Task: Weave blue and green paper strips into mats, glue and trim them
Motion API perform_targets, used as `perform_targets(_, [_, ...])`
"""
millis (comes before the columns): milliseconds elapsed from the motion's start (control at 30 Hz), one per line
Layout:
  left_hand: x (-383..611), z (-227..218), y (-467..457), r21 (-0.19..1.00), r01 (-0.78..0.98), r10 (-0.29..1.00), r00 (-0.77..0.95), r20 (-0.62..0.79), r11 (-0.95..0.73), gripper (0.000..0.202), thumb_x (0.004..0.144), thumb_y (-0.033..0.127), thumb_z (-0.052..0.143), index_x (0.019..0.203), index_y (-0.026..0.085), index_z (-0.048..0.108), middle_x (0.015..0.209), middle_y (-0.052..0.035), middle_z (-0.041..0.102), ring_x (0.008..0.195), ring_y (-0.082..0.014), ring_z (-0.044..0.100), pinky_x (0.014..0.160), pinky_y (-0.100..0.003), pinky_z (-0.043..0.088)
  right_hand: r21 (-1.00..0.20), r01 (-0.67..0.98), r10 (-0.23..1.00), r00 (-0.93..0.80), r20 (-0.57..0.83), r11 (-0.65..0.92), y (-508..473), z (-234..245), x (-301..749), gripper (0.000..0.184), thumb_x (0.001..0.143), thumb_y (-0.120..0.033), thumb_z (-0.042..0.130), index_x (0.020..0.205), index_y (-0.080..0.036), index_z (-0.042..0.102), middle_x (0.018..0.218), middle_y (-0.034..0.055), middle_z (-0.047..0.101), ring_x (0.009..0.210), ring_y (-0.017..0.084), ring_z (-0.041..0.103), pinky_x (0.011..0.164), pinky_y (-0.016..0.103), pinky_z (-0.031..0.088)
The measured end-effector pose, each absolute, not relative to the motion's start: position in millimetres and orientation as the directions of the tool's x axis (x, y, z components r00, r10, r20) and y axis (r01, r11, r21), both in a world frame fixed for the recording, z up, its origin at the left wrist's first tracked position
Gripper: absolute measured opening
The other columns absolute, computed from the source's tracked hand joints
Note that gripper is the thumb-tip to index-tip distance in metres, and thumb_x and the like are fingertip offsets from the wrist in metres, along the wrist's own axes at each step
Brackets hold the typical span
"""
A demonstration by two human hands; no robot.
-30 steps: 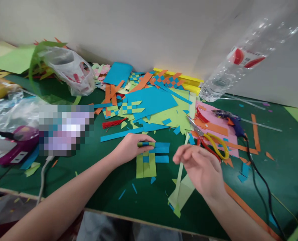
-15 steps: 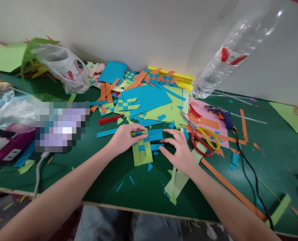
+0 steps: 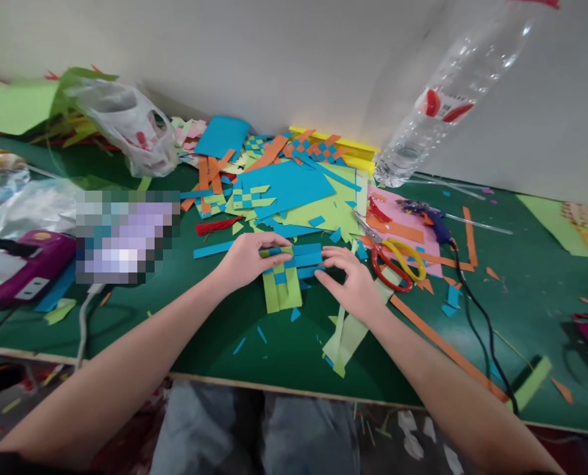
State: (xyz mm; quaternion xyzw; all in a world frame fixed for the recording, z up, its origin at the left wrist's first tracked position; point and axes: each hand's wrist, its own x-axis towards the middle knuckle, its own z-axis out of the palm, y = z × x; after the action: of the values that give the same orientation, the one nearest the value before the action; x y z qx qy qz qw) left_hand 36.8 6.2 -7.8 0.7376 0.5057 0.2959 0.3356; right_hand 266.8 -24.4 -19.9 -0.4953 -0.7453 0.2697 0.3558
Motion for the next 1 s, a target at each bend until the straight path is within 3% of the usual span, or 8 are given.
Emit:
perform_targets(67, [36.4,-7.1,5.1,0.797,0.543,0.944,0.315,0.099,-0.264,0.029,0.079,0.044,0.068,0.096,0.02,0.071,0.096,-0.0041,0.074,0.087,-0.0188,0.069,0.082,-0.031,0.057,-0.815,0.516,0.963,-0.185,0.196,0.264,-27.5,-16.6,265.4,0.011,0.082,-0.033,0.064,0.078,-0.023,0.064,0.101,0.0055,0.072,0.105,0.024,0.064,0.105,0.051,0.04])
perform_targets(233, [36.5,-4.5,2.3,0.801,0.53,0.939,0.326,0.111,-0.279,0.03,0.08,0.045,0.067,0.097,0.02,0.071,0.097,-0.0039,0.074,0.086,-0.0182,0.069,0.08,-0.029,0.057,-0.911,0.409,0.992,-0.129,0.004,0.057,-34.4,-10.0,262.6,0.02,0.082,-0.039,0.063,0.09,-0.021,0.068,0.083,0.0042,0.075,0.081,0.022,0.07,0.078,0.04,0.056])
perform_targets(467, [37.8,-5.6,3.5,0.817,0.512,0.945,0.305,0.115,-0.265,0.032,0.078,0.044,0.068,0.099,0.02,0.071,0.098,-0.0037,0.074,0.086,-0.0184,0.069,0.08,-0.029,0.057,-0.96,0.266,0.985,-0.125,-0.121,-0.084,-34.3,-12.6,263.6,0.024,0.078,-0.04,0.069,0.088,-0.019,0.07,0.084,0.0054,0.076,0.082,0.022,0.072,0.079,0.036,0.057])
perform_targets(833, [36.0,-6.9,5.1,0.824,0.509,0.945,0.313,0.093,-0.249,0.031,0.078,0.045,0.069,0.098,0.021,0.071,0.095,-0.0031,0.074,0.084,-0.0178,0.069,0.081,-0.03,0.057,-0.974,0.207,0.984,-0.132,-0.118,-0.089,-33.0,-11.7,262.2,0.023,0.077,-0.037,0.071,0.089,-0.018,0.068,0.086,0.0062,0.075,0.081,0.019,0.072,0.08,0.032,0.056])
perform_targets(1000, [37.4,-7.2,4.7,0.835,0.488,0.939,0.331,0.092,-0.254,0.031,0.077,0.044,0.069,0.096,0.02,0.071,0.096,-0.004,0.073,0.087,-0.0187,0.069,0.079,-0.03,0.057,-0.988,0.093,0.967,-0.215,-0.138,-0.121,-33.9,-11.2,263.1,0.034,0.081,-0.04,0.067,0.105,-0.017,0.06,0.077,0.0039,0.072,0.059,0.014,0.067,0.048,0.023,0.05])
